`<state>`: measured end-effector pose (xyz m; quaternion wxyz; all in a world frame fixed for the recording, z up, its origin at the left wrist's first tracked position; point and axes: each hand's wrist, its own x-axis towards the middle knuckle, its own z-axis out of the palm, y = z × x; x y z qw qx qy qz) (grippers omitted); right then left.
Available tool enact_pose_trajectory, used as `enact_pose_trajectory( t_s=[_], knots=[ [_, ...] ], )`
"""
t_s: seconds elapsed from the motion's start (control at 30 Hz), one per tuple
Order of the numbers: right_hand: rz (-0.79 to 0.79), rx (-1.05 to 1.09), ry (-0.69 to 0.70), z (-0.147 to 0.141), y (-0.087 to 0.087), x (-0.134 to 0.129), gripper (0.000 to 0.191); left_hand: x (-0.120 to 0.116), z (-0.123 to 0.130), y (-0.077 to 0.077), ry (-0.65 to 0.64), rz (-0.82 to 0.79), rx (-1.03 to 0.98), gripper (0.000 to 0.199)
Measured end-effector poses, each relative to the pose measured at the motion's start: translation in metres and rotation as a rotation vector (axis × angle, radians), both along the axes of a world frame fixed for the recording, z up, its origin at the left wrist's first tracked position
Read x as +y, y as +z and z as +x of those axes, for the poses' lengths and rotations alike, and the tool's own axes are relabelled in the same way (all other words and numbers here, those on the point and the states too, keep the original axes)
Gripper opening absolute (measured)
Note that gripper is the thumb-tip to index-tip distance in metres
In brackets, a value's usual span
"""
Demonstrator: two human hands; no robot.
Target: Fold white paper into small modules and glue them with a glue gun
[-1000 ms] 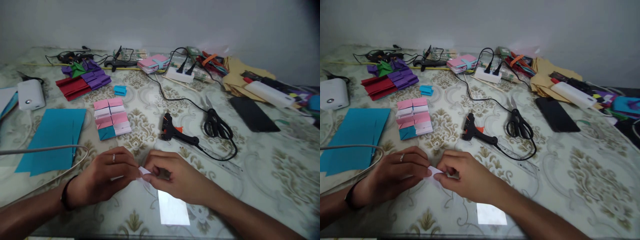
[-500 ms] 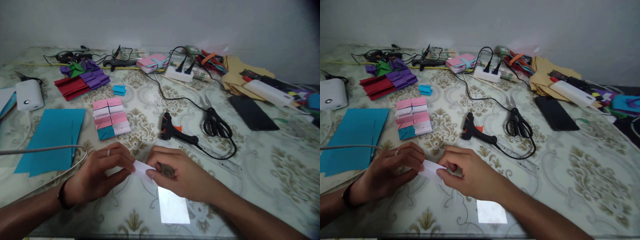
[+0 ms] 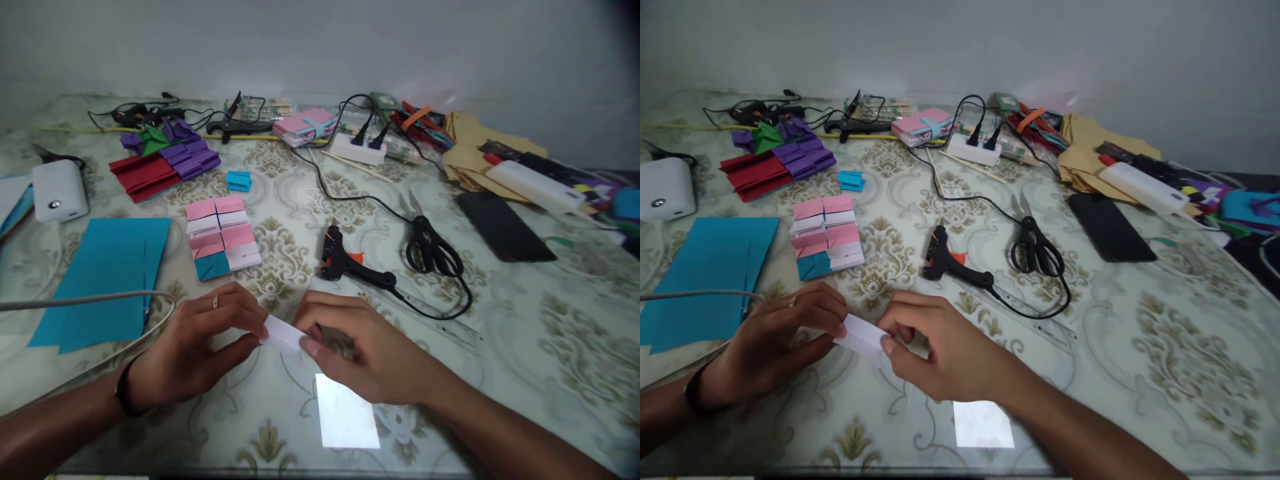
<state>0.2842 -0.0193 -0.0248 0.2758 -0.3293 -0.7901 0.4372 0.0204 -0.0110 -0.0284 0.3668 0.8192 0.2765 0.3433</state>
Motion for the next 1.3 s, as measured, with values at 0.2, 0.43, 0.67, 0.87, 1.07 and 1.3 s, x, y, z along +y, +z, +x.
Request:
enact_pose_trajectory(
  t_s=[0.2,0.43,0.67,0.87,1.07,1.3],
  knots=[
    [0.003,0.004,-0.008,0.0,-0.001,0.0,0.01,0.001,-0.002,-0.005,0.0,0.031,-0.012,0.019],
    [0.01,-0.011,-0.044,0.0,-0.002,0.002,0.017,0.0,-0.001,0.0,0.088,0.016,-0.009,0.016],
    [0.008,-0.038,-0.097,0.001,-0.005,0.002,0.016,0.001,-0.002,-0.001,0.091,0.059,0.001,0.015],
    [0.032,-0.055,-0.173,0.002,0.001,0.003,0.022,0.001,-0.002,-0.001,0.06,0.06,0.003,0.021],
    [0.068,-0.069,-0.177,0.003,0.004,0.002,0.031,0.001,-0.002,-0.001,0.022,0.043,0.024,0.023],
    [0.114,-0.063,-0.183,0.004,-0.003,0.004,0.021,0.002,-0.003,-0.003,-0.005,0.053,0.011,0.02]
  ],
)
